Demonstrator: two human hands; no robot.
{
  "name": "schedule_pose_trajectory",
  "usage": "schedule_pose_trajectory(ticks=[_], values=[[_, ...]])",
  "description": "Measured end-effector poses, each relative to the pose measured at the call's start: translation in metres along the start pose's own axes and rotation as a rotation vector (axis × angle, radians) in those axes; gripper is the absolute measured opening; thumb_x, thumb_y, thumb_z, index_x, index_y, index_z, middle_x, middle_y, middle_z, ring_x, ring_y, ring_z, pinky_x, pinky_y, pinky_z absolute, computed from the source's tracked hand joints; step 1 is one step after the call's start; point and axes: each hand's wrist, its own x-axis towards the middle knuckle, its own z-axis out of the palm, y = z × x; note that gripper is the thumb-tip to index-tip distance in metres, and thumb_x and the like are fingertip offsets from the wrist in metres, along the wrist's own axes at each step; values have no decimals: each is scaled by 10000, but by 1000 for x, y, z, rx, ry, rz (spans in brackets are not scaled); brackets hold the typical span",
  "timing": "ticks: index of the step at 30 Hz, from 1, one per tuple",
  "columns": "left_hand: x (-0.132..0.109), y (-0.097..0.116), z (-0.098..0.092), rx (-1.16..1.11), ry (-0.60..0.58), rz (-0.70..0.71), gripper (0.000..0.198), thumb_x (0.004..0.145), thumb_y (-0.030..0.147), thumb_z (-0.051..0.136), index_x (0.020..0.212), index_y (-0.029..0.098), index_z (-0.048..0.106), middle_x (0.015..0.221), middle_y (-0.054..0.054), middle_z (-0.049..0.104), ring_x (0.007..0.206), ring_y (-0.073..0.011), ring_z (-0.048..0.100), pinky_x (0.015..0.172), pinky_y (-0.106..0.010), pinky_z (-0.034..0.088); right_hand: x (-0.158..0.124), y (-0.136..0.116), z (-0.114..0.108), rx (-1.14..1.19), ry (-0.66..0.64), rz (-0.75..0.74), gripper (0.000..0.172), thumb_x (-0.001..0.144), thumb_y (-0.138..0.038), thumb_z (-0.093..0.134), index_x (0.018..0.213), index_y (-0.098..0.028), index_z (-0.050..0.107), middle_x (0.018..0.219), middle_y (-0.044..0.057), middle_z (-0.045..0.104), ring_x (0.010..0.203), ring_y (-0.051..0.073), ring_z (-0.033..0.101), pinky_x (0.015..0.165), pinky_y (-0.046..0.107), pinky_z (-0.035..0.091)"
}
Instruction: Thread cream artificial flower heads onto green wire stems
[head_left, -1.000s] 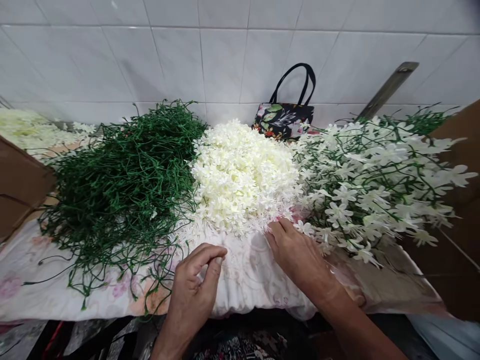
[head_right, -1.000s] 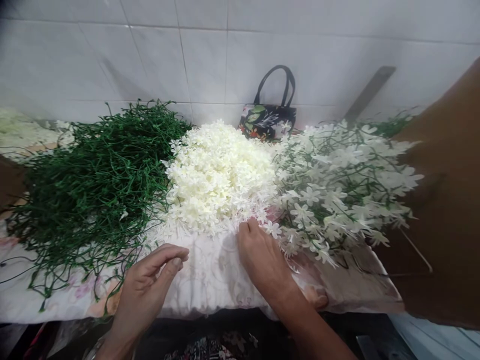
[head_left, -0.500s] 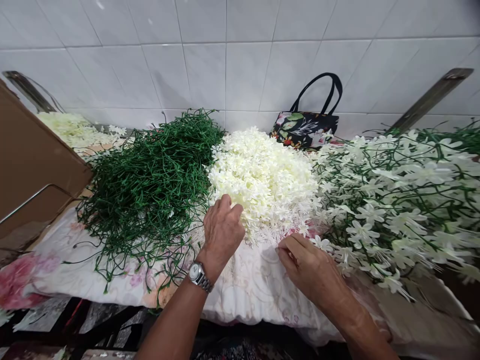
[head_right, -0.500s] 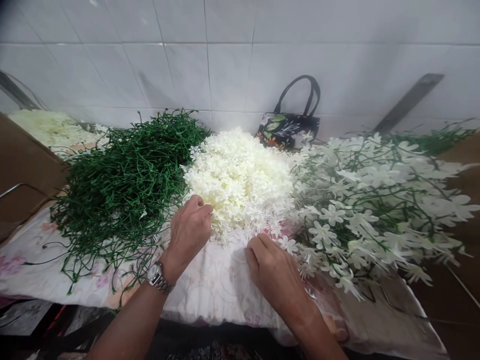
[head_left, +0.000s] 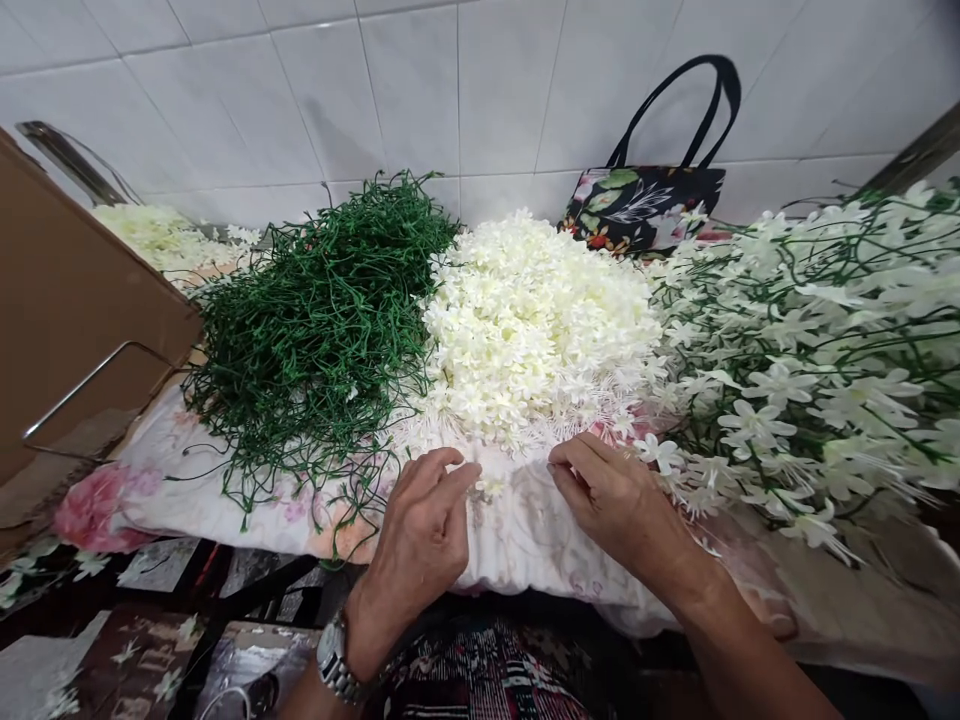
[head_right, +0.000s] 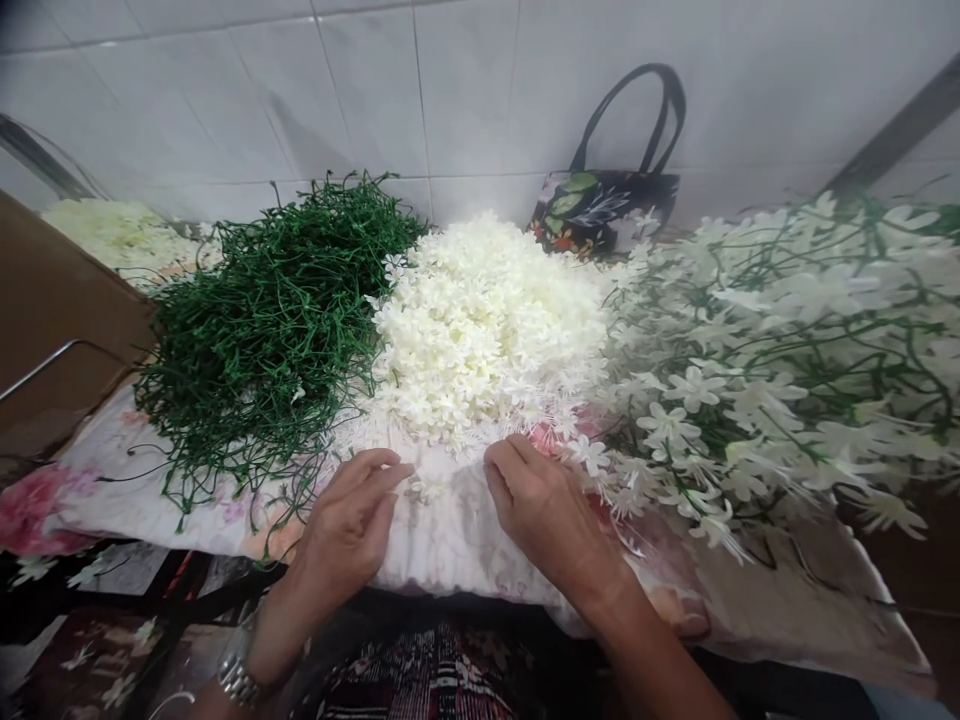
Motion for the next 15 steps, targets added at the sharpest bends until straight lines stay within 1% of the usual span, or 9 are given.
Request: schedule_pose_trajectory(ticks=[2,3,6,8,11,13,15], values=[[0,-2,-2,-85,33,-54,295,790,18,397,928,150,622,892,-86,614,821,-176,593,710,-283,493,0,-1,0,5,3,-8,228,879,-133,387,718,-172,543,663,11,532,581,115,489,564,240,339],[1,-2,-2,-106,31,-81,271,797,31,401,897,153,621,846,-73,612,785,-169,592,692,-277,491,0,-2,1,5,-1,-15,227,879,-133,388,719,-170,546,663,11,534,579,114,491,557,240,333],[9,1,1,-115,-46,-125,219,801,72,438,888,164,616,804,-57,604,763,-178,580,684,-290,481,1,-4,2,0,-42,-46,219,872,-129,400,717,-165,551,657,11,534,581,113,499,542,242,316],[15,5,5,-91,-109,-117,212,788,74,456,894,164,615,821,-63,600,790,-193,571,708,-309,472,1,-6,3,-19,-92,-58,218,865,-115,408,705,-165,547,650,7,528,570,110,494,531,243,301],[19,7,11,-28,-176,-82,194,766,52,454,772,171,606,785,-53,580,762,-194,554,707,-323,445,1,-8,4,-88,-158,-75,228,854,-93,412,673,-167,531,642,6,513,550,110,476,513,253,270],[19,7,14,-7,-181,-72,202,758,39,446,695,179,578,766,-43,569,737,-185,543,693,-320,425,1,-8,5,-121,-178,-87,231,851,-93,417,661,-169,523,640,6,505,542,113,466,504,261,254],[17,7,15,-15,-152,-80,207,751,30,438,668,181,552,753,-34,563,723,-176,539,682,-314,409,2,-9,4,-112,-190,-85,207,850,-103,427,686,-168,535,658,10,514,556,118,476,504,262,258]])
